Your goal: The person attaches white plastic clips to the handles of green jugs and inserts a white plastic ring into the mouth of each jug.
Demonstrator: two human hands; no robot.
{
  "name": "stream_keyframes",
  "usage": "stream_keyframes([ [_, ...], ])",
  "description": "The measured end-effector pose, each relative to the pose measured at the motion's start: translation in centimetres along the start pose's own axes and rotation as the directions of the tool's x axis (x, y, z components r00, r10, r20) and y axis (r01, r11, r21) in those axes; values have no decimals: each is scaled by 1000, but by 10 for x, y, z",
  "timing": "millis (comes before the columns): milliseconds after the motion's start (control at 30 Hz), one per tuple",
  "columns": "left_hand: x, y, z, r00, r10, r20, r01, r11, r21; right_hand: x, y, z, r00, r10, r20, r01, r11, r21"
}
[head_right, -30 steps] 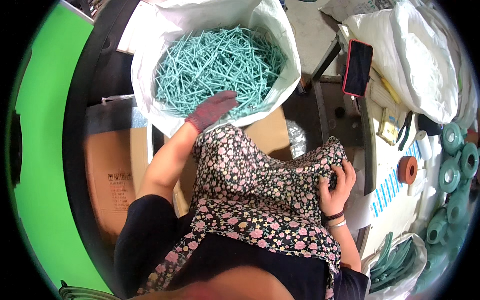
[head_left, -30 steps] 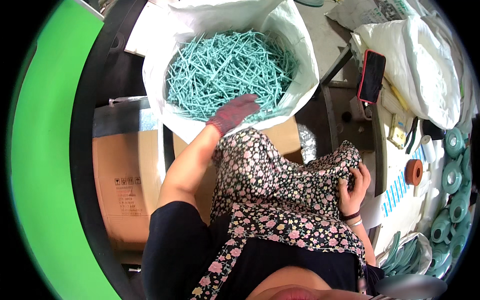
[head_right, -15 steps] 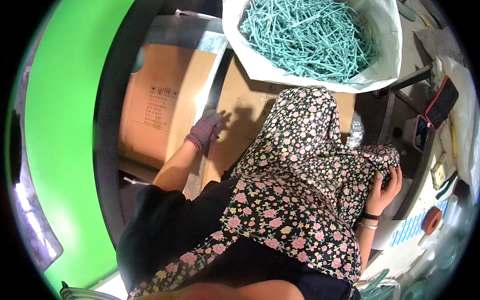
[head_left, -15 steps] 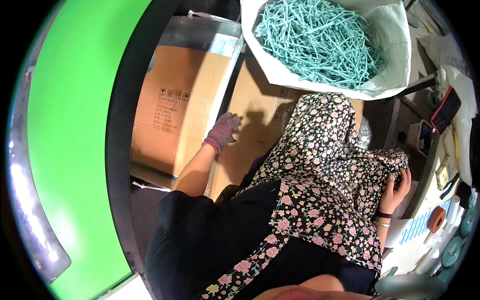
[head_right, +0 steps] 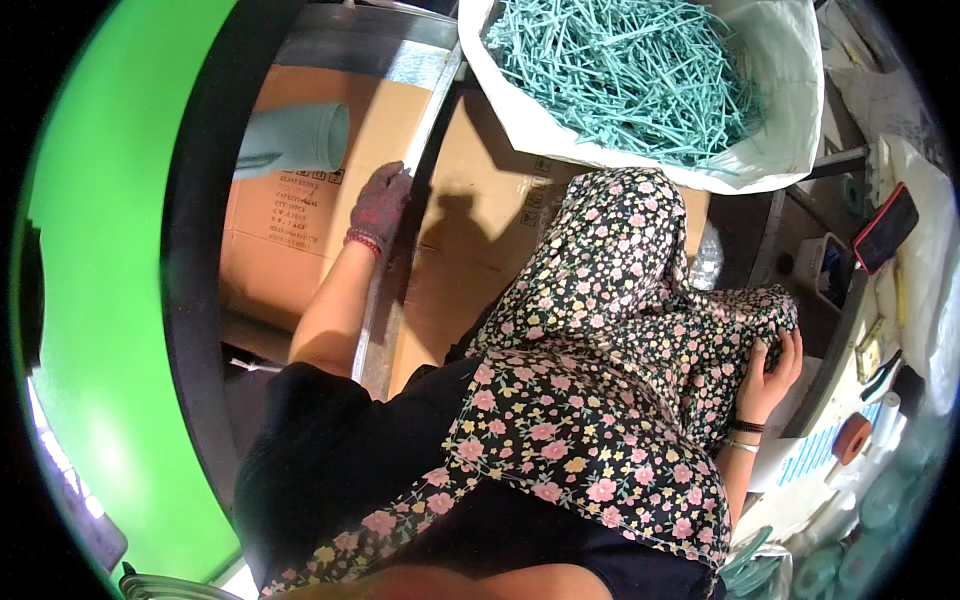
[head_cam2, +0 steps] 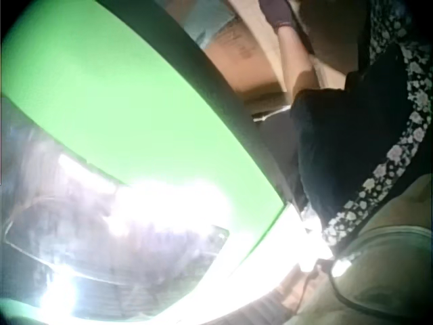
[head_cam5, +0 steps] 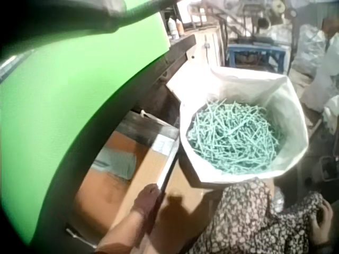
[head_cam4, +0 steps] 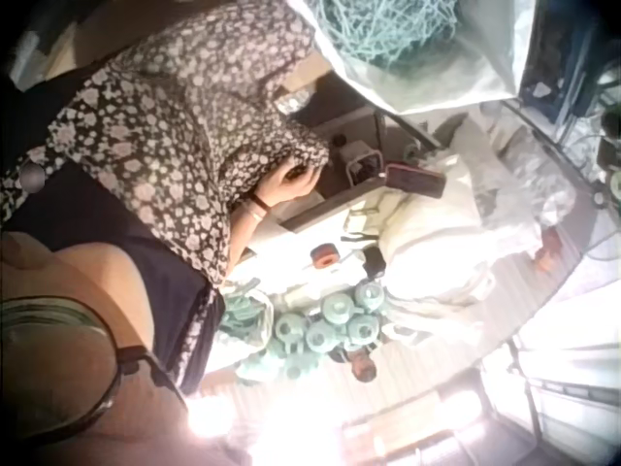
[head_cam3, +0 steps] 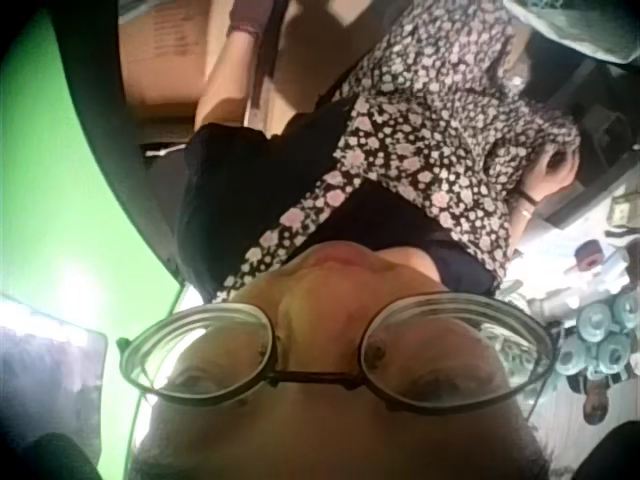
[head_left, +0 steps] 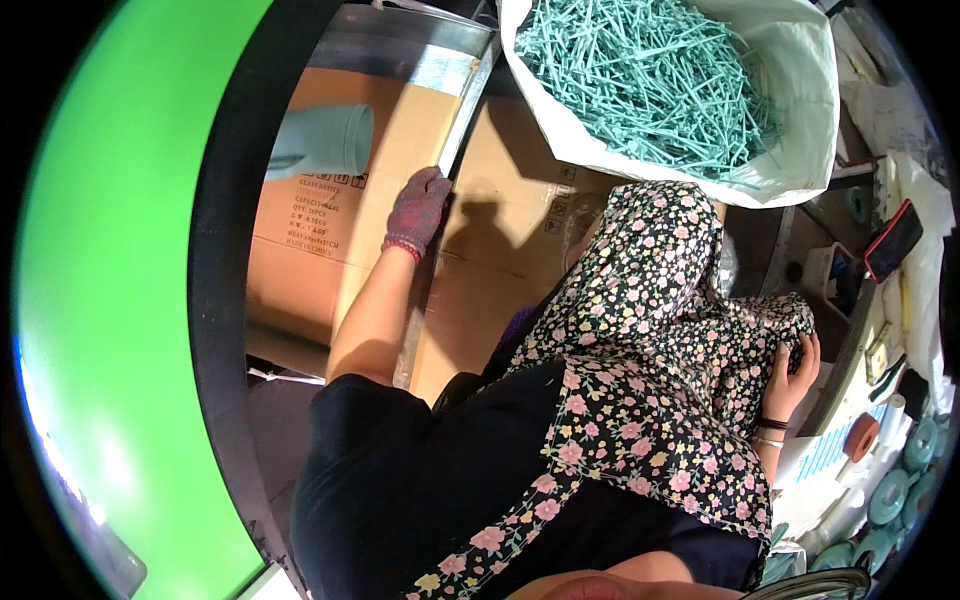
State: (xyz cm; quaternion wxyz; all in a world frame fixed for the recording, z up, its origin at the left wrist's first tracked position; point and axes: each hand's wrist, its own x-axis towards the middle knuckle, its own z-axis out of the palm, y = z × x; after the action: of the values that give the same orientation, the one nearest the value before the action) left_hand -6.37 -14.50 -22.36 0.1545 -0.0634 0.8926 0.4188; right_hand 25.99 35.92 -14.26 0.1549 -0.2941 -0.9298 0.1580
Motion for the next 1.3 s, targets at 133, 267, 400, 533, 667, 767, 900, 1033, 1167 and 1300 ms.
stream_keyframes([
  [133, 61, -23, -34, 988, 83, 129, -153, 573, 805, -2, -5, -11, 999, 36, 36, -35, 999, -22],
  [267, 94, -57, -90, 924, -309, 226, -237, 0, 971, 1, -7, -15, 997, 40, 72, -37, 999, -39],
  [400, 88, -84, -126, 913, -343, 220, -326, -288, 901, 4, -11, -12, 999, 4, 41, -2, 999, -50],
  [533, 81, -49, -150, 982, -112, 149, -159, -87, 983, 14, -17, -16, 997, -82, 9, 82, 989, -127],
  [667, -1, 130, -140, 854, 346, 389, -452, 119, 884, 47, -112, -30, 961, -275, 39, 266, 950, 164],
  [767, -48, 222, -109, 707, 401, 583, -667, 103, 738, 66, -168, -23, 782, -616, -98, 597, 694, 403],
  [900, -131, 357, -71, 225, 485, 845, -901, -227, 370, 62, -215, -27, 585, -726, -361, 785, 396, 476],
  [1033, -180, 409, -50, -86, 727, 681, -972, -211, 102, 44, -199, -51, 631, -662, -405, 765, 442, 469],
  [1167, -205, 399, 20, 213, 635, 743, -964, 261, 53, 20, -126, -87, 982, 82, -168, 105, 498, 861],
  [1300, -210, 359, 71, 134, 559, 818, -990, 40, 135, -26, -85, -91, 984, 155, 89, -151, 453, 878],
])
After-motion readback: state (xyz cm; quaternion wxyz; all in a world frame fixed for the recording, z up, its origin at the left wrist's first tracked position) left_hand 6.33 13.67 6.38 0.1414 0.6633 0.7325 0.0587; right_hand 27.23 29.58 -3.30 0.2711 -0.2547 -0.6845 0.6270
